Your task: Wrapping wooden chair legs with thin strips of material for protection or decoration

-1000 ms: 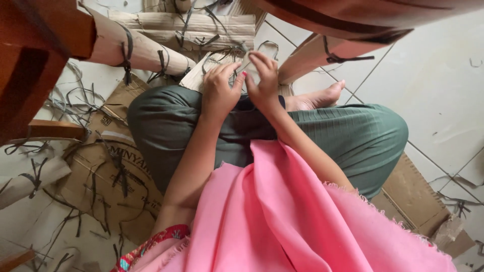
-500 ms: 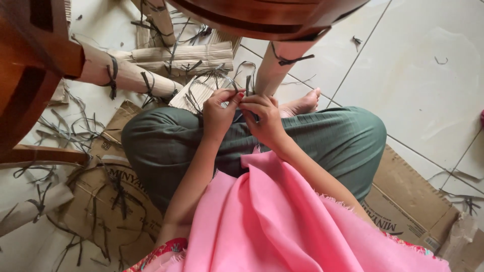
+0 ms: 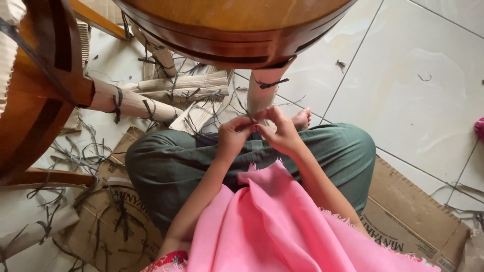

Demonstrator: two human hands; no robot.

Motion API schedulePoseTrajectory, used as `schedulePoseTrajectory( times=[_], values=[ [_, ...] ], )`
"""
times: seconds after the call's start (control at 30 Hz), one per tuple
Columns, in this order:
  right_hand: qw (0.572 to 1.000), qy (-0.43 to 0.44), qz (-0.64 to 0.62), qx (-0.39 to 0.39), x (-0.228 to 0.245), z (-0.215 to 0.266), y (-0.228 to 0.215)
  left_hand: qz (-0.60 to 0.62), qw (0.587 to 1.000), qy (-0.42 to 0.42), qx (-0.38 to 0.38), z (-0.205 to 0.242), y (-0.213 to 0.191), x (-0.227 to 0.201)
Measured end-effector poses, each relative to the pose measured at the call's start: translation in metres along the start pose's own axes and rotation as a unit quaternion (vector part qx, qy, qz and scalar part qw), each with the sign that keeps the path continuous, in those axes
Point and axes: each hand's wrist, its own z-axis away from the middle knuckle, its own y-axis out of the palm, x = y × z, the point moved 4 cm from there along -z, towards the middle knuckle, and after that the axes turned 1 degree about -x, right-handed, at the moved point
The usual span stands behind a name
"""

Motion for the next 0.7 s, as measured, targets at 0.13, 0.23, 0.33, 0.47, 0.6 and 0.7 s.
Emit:
schedulePoseTrajectory(
  times=[0.13, 0.23, 0.33, 0.47, 0.6, 0.7],
  values=[
    [0.992, 0.054, -0.115, 0.000, -0.016, 0.002, 0.007, -0.083, 0.996, 0.028, 0.007, 0.001, 0.014, 0.005],
    [0.992, 0.072, -0.090, -0.052, -0.025, 0.006, 0.010, -0.107, 0.994, 0.029, 0.005, 0.004, 0.019, 0.002],
    [0.983, 0.111, -0.107, -0.098, -0.015, 0.003, -0.008, -0.087, 0.995, 0.043, 0.019, 0.010, 0.020, -0.029],
    [0.964, 0.197, -0.136, -0.120, -0.024, 0.007, -0.051, -0.049, 0.997, 0.051, 0.021, 0.008, 0.011, -0.020],
    [0.974, 0.202, -0.009, -0.104, -0.081, 0.014, -0.100, -0.020, 0.999, 0.049, 0.014, -0.004, -0.007, -0.015],
    [0.962, 0.200, 0.131, -0.132, -0.106, 0.018, -0.117, 0.013, 0.999, 0.031, 0.013, -0.014, -0.013, -0.010]
  ],
)
